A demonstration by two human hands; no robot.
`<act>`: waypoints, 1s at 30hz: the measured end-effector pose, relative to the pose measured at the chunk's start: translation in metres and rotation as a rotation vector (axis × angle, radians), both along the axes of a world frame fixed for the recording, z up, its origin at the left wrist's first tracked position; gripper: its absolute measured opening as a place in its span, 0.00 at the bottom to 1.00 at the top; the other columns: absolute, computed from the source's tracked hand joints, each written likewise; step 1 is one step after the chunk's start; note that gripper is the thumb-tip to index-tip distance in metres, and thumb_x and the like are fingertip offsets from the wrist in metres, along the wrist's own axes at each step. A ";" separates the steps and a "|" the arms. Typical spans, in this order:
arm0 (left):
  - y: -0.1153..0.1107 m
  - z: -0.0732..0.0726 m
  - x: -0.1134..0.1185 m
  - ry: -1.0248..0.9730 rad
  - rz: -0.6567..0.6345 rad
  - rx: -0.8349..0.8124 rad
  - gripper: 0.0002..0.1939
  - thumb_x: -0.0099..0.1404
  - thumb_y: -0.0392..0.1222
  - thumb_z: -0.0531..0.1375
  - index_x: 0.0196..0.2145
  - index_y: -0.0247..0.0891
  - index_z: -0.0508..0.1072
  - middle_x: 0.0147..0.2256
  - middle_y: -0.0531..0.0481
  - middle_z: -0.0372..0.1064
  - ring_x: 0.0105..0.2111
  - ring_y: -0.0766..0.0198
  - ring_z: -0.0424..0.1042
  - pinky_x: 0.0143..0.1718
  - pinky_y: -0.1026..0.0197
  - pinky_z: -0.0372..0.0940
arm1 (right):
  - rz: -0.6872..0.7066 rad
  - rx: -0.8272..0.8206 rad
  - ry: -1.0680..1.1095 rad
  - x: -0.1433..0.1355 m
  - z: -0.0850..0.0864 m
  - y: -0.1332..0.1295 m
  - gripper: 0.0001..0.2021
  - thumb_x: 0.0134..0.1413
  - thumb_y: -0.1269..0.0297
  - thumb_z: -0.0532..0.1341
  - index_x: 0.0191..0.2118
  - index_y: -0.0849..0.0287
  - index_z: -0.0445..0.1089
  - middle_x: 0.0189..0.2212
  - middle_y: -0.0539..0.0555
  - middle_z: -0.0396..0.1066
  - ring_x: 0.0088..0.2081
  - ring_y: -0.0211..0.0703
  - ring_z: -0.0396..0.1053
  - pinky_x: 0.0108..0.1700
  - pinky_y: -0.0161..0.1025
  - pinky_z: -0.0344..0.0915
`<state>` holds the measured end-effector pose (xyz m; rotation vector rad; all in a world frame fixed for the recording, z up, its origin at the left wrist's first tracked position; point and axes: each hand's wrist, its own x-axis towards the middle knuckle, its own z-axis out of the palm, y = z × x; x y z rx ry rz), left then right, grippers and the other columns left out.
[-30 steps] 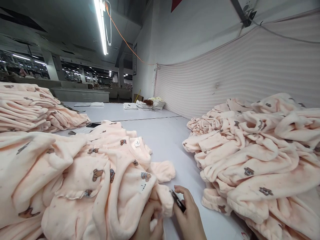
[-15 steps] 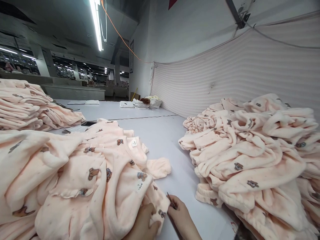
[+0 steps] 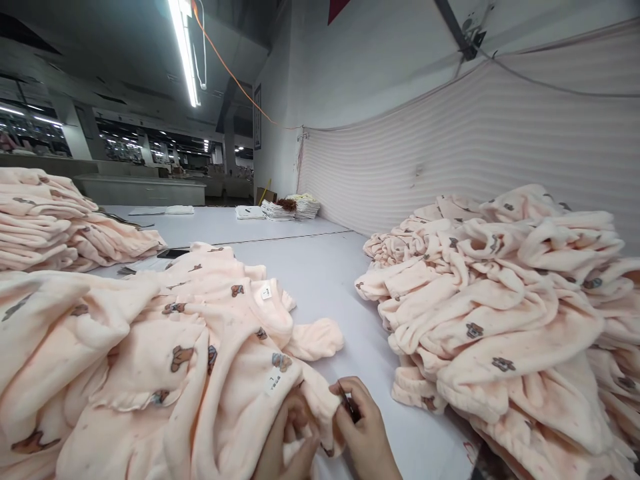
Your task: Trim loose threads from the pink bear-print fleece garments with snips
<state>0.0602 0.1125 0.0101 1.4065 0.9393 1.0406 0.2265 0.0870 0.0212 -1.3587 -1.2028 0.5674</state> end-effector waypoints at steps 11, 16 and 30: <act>-0.001 -0.009 0.021 0.079 0.180 0.112 0.16 0.55 0.44 0.56 0.42 0.37 0.68 0.45 0.43 0.69 0.46 0.54 0.67 0.52 0.53 0.59 | 0.072 -0.139 -0.159 -0.016 -0.001 -0.014 0.03 0.49 0.68 0.57 0.32 0.56 0.66 0.28 0.48 0.67 0.27 0.39 0.65 0.30 0.32 0.60; -0.002 -0.008 0.016 0.078 0.166 0.088 0.14 0.55 0.44 0.56 0.39 0.38 0.69 0.46 0.42 0.69 0.42 0.56 0.69 0.50 0.55 0.62 | 0.215 -0.225 -0.327 0.004 0.028 -0.023 0.10 0.55 0.64 0.58 0.41 0.57 0.73 0.35 0.54 0.70 0.38 0.44 0.70 0.40 0.35 0.64; 0.001 -0.002 0.008 0.059 0.074 0.138 0.11 0.56 0.45 0.60 0.36 0.40 0.76 0.44 0.45 0.71 0.51 0.53 0.64 0.58 0.57 0.54 | -0.017 -0.259 -0.384 -0.009 -0.006 -0.022 0.10 0.46 0.68 0.58 0.37 0.54 0.69 0.33 0.50 0.72 0.34 0.43 0.71 0.37 0.34 0.63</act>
